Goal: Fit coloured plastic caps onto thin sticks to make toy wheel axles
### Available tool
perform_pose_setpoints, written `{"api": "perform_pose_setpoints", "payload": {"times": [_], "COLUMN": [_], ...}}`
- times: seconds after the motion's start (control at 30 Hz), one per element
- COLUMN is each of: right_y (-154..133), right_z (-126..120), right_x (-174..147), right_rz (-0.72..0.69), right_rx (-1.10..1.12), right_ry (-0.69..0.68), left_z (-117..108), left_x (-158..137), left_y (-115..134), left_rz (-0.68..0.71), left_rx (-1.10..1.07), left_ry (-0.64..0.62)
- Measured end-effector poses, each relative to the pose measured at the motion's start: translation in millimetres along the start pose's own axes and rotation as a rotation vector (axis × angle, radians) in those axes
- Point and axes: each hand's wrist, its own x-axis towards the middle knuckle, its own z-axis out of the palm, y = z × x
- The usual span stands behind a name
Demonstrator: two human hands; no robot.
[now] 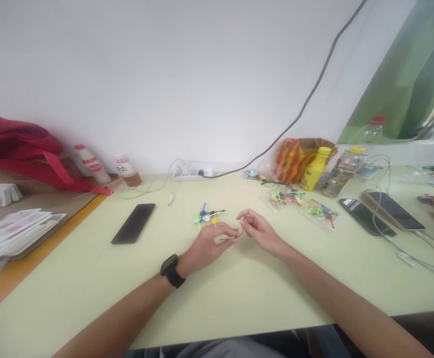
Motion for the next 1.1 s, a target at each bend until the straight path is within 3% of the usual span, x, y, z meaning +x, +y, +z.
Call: {"api": "perform_pose_setpoints", "payload": {"times": [0.47, 0.6, 0.8, 1.1], "right_y": [-3.7, 0.6, -3.9, -6.3], "right_z": [-0.1, 0.2, -0.1, 4.8], "right_x": [1.9, 2.6, -3.7, -8.7], "right_rz": [0.058, 0.008, -0.183, -0.220], "right_rx": [0.107, -0.002, -0.219, -0.140], "right_ry": [0.011, 0.064, 0.157, 0.124], "left_z": [0.4, 3.3, -2.5, -6.0], "left_x": [2.4, 3.1, 4.9, 7.1], "left_y": [9.9, 0.5, -6.9, -4.7], "left_rz": [-0.149, -0.216, -0.295, -0.337], "left_rx": [-0.261, -0.342, -0.446, -0.524], "left_ry": [-0.067, 0.015, 0.145, 0.186]}}
